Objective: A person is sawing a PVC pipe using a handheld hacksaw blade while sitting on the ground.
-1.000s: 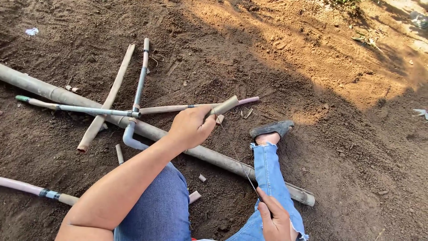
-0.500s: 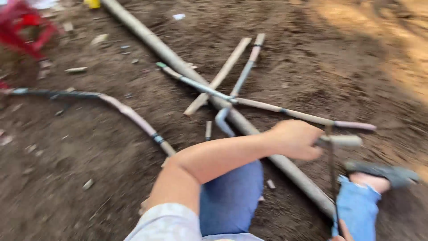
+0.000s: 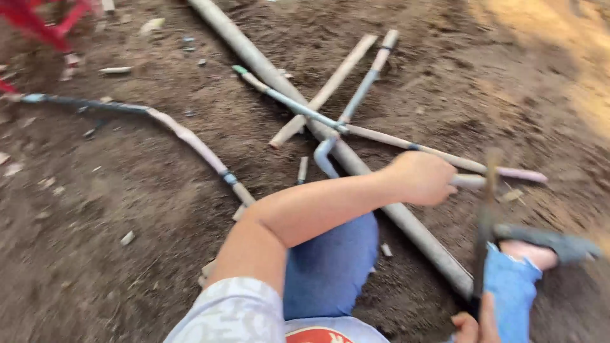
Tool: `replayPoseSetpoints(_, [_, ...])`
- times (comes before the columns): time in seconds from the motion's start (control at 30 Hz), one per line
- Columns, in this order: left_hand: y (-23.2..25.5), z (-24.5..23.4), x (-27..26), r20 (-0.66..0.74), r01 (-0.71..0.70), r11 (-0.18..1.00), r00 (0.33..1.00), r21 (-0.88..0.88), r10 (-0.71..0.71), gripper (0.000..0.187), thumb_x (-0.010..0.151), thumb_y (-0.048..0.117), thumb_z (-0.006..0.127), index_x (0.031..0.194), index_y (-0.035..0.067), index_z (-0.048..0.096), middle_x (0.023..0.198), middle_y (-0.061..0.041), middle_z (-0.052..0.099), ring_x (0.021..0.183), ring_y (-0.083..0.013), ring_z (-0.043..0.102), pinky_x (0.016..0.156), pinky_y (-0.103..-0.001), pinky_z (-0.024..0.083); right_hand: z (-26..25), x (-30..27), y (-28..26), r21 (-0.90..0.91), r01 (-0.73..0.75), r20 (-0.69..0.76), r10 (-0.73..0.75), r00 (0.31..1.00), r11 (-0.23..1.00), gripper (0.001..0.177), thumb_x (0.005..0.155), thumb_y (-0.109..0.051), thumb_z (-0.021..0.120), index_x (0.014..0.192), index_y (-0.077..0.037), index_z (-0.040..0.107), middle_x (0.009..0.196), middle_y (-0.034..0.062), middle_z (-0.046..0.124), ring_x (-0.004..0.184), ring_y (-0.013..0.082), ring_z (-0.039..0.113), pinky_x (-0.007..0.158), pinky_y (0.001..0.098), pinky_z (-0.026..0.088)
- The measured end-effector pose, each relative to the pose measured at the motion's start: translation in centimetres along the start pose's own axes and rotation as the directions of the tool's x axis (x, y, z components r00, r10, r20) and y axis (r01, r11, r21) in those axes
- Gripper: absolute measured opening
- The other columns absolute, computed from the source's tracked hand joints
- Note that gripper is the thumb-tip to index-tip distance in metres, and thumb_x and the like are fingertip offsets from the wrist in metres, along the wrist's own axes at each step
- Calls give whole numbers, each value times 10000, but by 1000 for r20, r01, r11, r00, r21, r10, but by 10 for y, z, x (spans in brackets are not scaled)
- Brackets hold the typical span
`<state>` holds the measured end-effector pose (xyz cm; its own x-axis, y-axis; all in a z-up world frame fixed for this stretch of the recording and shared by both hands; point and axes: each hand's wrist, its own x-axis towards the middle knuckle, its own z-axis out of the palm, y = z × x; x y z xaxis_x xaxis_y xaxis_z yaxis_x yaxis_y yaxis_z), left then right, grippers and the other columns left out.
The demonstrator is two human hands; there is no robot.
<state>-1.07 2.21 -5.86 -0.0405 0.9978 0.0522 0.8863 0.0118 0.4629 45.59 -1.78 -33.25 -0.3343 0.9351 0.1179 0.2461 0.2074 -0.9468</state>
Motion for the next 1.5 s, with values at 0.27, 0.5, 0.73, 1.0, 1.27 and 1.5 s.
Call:
replayPoseSetpoints(0.27, [9,-26,-16,-29,-82,997,996,-13,82,389,962,399,546,938,65,744,927,-141,800,800,-424,740,706,-533,584,59,-5,-257,-403,-179,-8,192,981,897,624,978,-6,562,1597,-89,547,851,37,763,633,142,587,577,269,463])
replayPoseSetpoints(0.5, [11,-26,-17,-125,-188,982,974,16,188,302,976,310,580,1076,83,751,954,-142,787,846,-412,729,709,-527,566,67,2,-271,-382,-116,26,136,990,917,593,978,-8,566,1563,-105,558,860,29,771,711,130,655,648,271,517])
replayPoseSetpoints(0.73, [14,-22,-10,-32,-117,987,992,109,121,265,1052,296,612,1041,54,719,959,-128,769,804,-341,751,692,-474,607,68,-3,-280,-471,-116,94,181,979,874,665,988,-59,559,1633,-171,447,947,16,790,747,118,700,672,267,551])
replayPoseSetpoints(1.0, [15,-19,-10,-163,-143,981,973,130,163,300,1045,300,555,964,56,711,866,-141,748,686,-341,718,619,-450,588,66,-6,-284,-519,-40,150,137,979,854,687,989,-127,607,1642,-195,405,853,-17,801,629,116,687,577,273,530])
replayPoseSetpoints(1.27, [13,-18,-11,-124,-123,979,982,163,144,362,1037,343,525,896,74,723,761,-112,771,590,-371,708,538,-470,569,60,-4,-300,-568,-42,179,172,969,822,700,966,-159,640,1629,-215,422,732,9,799,528,120,643,508,286,476])
replayPoseSetpoints(1.5, [13,-24,-10,-59,-95,975,992,201,109,412,1065,347,482,874,72,721,734,-91,768,560,-345,701,531,-443,570,61,-8,-301,-578,-12,169,134,976,816,690,957,-148,641,1615,-204,443,753,29,818,511,136,630,503,306,477])
